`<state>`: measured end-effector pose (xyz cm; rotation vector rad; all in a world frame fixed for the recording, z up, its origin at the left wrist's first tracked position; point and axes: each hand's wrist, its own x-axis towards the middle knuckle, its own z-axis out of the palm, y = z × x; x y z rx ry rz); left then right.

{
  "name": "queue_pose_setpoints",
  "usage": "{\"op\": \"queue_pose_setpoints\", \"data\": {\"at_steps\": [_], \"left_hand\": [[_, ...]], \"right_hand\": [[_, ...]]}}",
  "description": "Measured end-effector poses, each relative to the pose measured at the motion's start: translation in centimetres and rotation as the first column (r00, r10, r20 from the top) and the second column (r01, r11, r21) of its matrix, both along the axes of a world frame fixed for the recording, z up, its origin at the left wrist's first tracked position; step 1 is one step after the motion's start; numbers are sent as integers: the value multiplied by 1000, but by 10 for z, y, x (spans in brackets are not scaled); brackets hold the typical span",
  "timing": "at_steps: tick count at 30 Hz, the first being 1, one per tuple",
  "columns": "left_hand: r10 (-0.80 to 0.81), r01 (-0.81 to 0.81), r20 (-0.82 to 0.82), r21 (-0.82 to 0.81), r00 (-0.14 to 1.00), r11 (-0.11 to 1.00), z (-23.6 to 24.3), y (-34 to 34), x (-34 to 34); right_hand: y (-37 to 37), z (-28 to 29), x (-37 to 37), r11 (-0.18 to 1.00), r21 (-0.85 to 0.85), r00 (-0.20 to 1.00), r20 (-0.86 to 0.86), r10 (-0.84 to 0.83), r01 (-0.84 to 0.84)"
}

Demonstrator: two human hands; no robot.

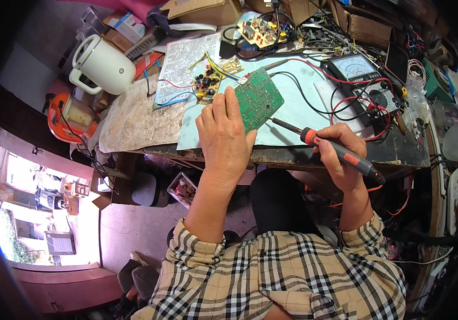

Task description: The person uses a soldering iron to apply heat to various points on a green circuit board held in the left hand. The person repeatedly touches the iron to different solder joints while occasionally repositioning the board. A second person is visible sitting nearby but does not participate in the task.

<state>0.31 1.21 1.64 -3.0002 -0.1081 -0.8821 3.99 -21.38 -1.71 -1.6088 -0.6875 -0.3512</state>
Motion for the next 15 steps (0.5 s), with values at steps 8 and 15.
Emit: {"op": "queue_pose_setpoints", "data": {"at_steps": [8,15], "left_hand": [[4,-4,4,5,1000,1000,0,0,0],[5,-5,3,7,1000,1000,1,0,0]], "right_hand": [[-3,2,0,998,-56,1000,-3,26,-26],[1,2,-1,1000,-7,1000,-7,4,-4]]}}
